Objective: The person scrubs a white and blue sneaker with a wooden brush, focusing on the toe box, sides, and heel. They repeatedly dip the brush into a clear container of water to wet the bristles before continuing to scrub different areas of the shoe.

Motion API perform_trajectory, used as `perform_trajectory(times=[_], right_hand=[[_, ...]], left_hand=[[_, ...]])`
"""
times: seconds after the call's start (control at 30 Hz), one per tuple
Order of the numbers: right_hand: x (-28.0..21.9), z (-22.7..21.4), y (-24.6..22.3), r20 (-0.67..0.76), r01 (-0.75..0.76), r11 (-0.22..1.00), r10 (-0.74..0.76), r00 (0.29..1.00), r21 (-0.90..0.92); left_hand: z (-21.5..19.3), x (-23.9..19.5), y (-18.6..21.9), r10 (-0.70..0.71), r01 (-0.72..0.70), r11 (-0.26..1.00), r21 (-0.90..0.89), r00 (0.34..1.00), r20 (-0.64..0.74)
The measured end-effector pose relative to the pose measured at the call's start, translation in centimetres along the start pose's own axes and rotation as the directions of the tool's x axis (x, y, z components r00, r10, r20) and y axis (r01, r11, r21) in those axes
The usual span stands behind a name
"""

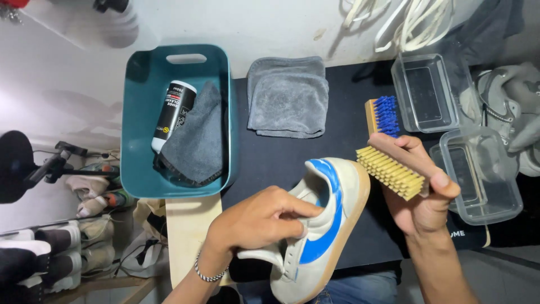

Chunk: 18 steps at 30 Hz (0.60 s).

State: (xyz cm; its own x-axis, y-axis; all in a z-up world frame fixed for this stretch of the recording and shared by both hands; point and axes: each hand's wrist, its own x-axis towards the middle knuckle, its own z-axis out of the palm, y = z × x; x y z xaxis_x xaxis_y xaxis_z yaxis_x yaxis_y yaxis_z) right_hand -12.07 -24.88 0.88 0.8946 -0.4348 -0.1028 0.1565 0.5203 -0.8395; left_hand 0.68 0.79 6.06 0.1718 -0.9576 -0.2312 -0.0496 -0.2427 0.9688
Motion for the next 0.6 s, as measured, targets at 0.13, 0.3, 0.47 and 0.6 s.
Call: perform_trajectory(times=[0.13, 0.3, 0.47, 0.6], right_hand=[[-0.9, -1.0, 0.0, 0.178, -0.03, 0.97, -0.014, 0.984, 0.242], [-1.4, -1.3, -0.4, 0.164, 0.202, 0.975, -0.185, 0.969, -0.094], [-2.9, -1.3, -1.2, 0.109, 0.28, 0.959, -0.274, 0.955, -0.039], [-3.5, -0.8, -1.3, 0.067, 0.225, 0.969, -0.232, 0.97, 0.1]], left_hand=[[0.3, -0.6, 3.0, 0.03, -0.034, 0.979, 0.202, 0.999, 0.025], [1.6, -0.4, 4.1, 0.065, -0.002, 0.815, 0.579, 0.994, -0.089], [2.5, -0.1, 3.8, 0.007, 0.022, 0.741, 0.671, 0.999, -0.04], [3.7, 0.0, 3.0, 0.02, -0.006, 0.749, 0.662, 1.0, -0.013]])
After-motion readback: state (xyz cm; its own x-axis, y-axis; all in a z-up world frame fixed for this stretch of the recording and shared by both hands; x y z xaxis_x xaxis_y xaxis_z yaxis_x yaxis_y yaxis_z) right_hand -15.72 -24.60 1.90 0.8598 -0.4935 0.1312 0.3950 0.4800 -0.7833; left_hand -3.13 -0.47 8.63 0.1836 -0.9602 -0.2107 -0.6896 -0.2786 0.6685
